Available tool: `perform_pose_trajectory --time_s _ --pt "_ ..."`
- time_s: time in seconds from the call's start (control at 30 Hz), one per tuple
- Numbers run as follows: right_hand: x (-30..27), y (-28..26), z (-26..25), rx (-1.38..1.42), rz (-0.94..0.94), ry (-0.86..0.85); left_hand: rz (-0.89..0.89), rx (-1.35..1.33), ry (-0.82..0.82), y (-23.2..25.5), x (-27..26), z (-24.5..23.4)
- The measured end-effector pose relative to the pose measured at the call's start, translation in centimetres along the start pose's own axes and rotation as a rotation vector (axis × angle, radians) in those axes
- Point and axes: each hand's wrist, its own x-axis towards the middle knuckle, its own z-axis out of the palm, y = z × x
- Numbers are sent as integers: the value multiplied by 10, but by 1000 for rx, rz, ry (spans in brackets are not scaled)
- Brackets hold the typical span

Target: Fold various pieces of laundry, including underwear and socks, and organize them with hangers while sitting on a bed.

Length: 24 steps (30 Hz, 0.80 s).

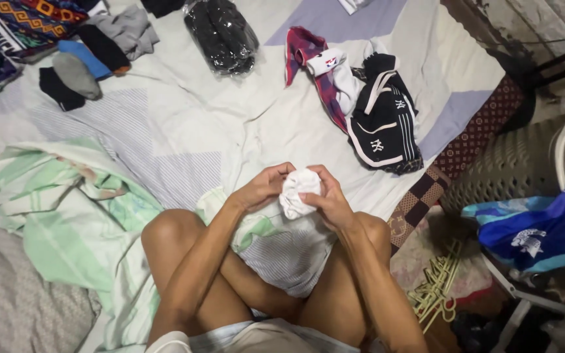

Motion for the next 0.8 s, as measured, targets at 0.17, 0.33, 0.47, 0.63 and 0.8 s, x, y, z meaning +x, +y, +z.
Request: perform_pose_trajectory --time_s 0.17,0.33,0.47,0.63,0.8 --pt "-20 -1 -2 -496 -188 41 118 557 237 -1 -12 37" --pt "-36 22 16 -836 -384 362 528 1528 443 -8 -17 100" --pt "-42 26 13 -844 -517 514 339 1202 547 16 -17 140" --pt "-48 19 19 -455 -412 523 345 1323 380 27 -20 143" --pt "-63 -16 45 -458 -440 564 135 1257 387 23 -11 161"
